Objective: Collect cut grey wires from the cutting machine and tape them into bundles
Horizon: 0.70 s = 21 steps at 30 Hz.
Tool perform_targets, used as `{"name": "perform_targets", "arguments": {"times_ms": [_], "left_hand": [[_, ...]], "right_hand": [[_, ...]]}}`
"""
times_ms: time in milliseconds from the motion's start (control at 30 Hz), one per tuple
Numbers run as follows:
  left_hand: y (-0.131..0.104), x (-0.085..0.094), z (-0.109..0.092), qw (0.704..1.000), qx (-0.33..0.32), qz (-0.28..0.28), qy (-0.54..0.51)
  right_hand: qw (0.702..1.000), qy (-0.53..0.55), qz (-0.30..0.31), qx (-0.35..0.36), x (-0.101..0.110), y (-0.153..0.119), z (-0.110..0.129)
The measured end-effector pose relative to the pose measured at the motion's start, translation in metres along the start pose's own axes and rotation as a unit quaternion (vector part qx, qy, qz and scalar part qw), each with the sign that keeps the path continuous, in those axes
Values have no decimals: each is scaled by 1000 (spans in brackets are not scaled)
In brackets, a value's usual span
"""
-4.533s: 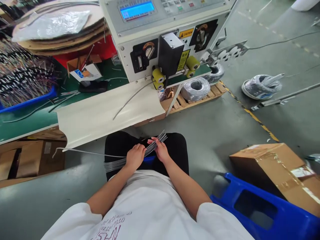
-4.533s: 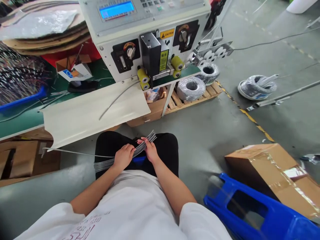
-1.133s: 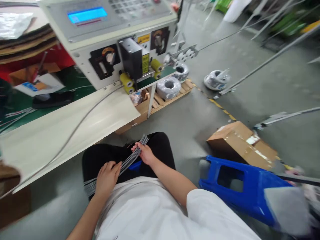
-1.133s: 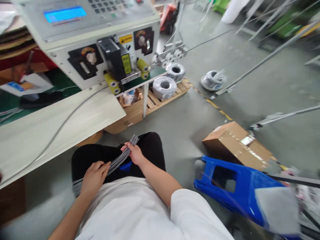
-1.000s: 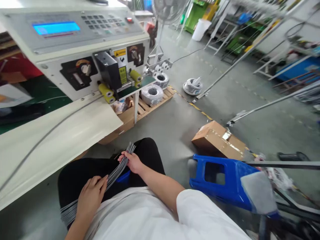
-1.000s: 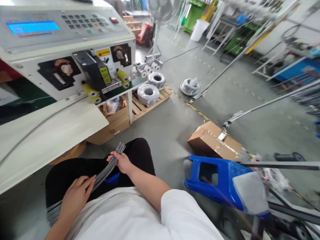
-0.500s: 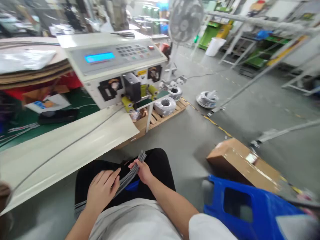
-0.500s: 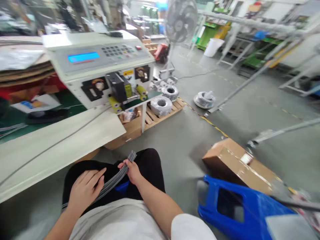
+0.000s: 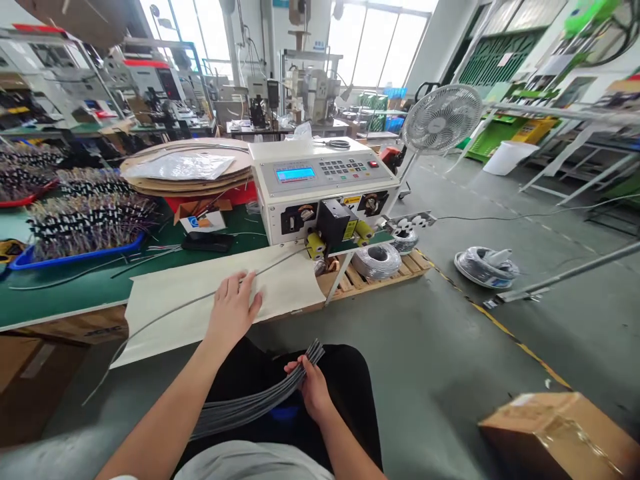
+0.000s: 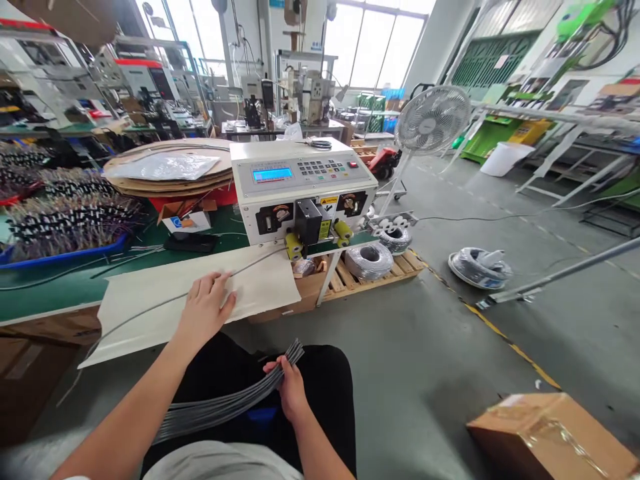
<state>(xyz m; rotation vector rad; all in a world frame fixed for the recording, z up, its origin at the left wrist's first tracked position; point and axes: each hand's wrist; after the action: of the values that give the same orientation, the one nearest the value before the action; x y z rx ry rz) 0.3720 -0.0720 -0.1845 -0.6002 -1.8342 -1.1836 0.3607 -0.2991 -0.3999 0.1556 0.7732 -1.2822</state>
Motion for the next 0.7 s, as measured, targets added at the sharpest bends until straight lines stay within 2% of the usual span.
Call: {"name": "perform_targets", "arguments": {"times_ms": [233,433,500,633,700], "left_hand": [[-11,6,10,999,28,33,16],[-38,15,27,995,-6,97,19],[-47,15,35,996,-30,77,22],[-74,14,46,996,-80,-29,2],[-93,11,44,995,-100,-21,-22]], "right_hand": [[1000,4,-9,-13,0,2,-1],[1000,3,-9,-21,0,5,2],[1000,3,-7,-19,0,5,3],[1000,5,3,-9,-3,5,4],[1000,6,5,-7,-4,6,4]]}}
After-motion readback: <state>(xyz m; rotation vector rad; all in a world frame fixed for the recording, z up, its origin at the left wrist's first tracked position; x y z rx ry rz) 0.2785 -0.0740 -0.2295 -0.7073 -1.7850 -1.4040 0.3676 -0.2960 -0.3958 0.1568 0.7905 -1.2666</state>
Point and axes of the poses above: each hand's wrist, its own y-axis towards the middle knuckle, its own x-axis out of the back of the hand, z = x × y, and after that the axes turned 15 degrees about x, right-handed
